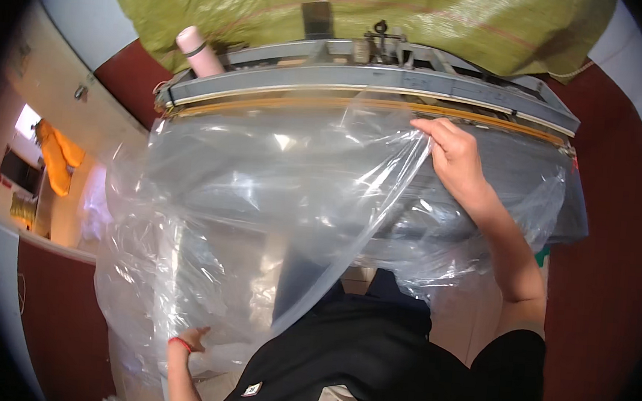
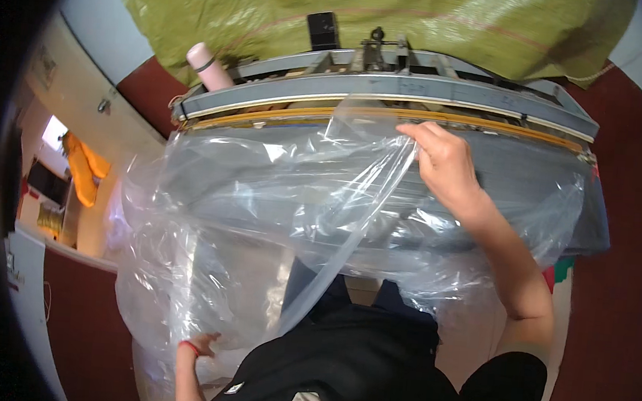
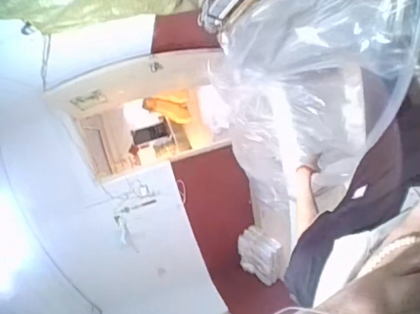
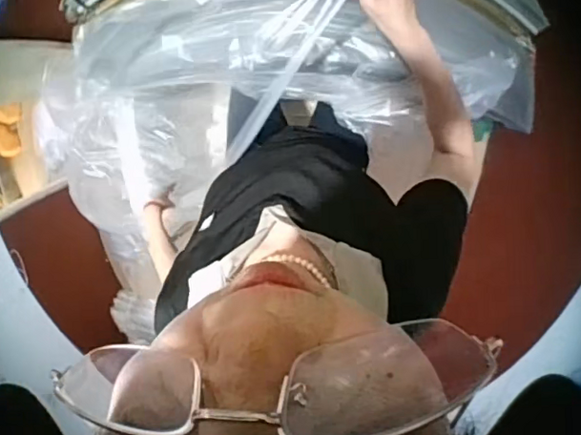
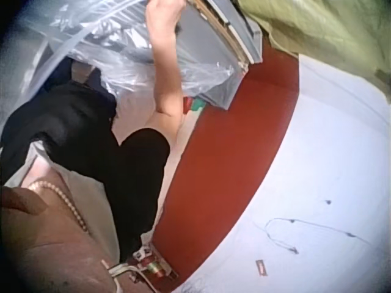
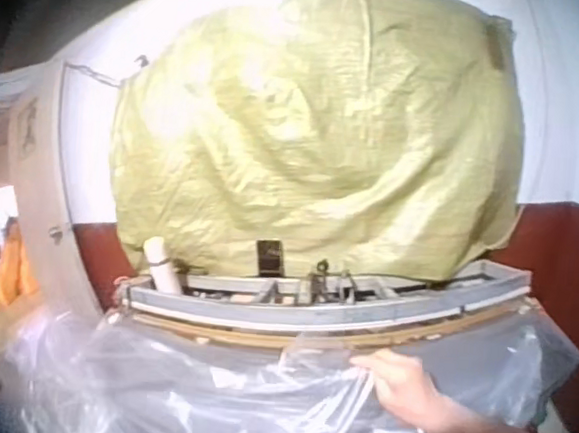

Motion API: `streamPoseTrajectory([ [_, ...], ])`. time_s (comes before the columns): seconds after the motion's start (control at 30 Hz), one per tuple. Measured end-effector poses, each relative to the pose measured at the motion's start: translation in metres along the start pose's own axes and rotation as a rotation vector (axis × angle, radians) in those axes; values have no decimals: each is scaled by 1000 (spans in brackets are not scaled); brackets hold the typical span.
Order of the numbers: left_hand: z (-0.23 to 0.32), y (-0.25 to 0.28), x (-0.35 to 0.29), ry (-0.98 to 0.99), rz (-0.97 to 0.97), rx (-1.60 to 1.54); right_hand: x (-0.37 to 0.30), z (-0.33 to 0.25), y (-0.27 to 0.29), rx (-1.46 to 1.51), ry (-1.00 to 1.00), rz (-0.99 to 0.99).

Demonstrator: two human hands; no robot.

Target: The person is using an industrial heat sealer to seal large plastic bags or sheets.

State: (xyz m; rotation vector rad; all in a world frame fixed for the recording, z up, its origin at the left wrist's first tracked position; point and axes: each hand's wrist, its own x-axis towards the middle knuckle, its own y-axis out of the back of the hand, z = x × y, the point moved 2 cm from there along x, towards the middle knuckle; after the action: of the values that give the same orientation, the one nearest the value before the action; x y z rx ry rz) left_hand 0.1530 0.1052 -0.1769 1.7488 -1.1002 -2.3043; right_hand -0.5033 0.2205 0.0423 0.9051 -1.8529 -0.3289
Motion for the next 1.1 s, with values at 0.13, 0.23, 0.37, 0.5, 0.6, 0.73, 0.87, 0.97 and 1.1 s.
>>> streamPoseTrajectory([
  [0.13, 181, 183, -59, -373, 730, -40, -27, -1, 20, 121, -49, 53],
  [0.23, 321, 281, -65, -921, 974, -111, -53, 11, 34, 73, -22, 169],
  [0.37, 447, 328, -1, -1172, 941, -20, -67, -6, 52, 5, -7, 207],
  [0.5, 545, 352, 89, -1328, 963, 15, -87, -7, 64, -31, -14, 230],
  [0.6, 588, 345, 111, -1237, 64, -172, -110, 4, 76, -140, -2, 212],
  [0.73, 607, 330, 73, -1250, 141, -654, -143, 26, 91, -233, -268, 22],
  [0.87, 609, 319, 50, -1298, 196, -915, -135, 44, 101, 221, -565, 175],
  [0.97, 601, 320, 42, -1299, 270, -828, -120, 66, 90, 745, -744, 185],
  [1.1, 600, 317, 46, -1350, 294, -854, -88, 72, 74, 1009, -838, 198],
])
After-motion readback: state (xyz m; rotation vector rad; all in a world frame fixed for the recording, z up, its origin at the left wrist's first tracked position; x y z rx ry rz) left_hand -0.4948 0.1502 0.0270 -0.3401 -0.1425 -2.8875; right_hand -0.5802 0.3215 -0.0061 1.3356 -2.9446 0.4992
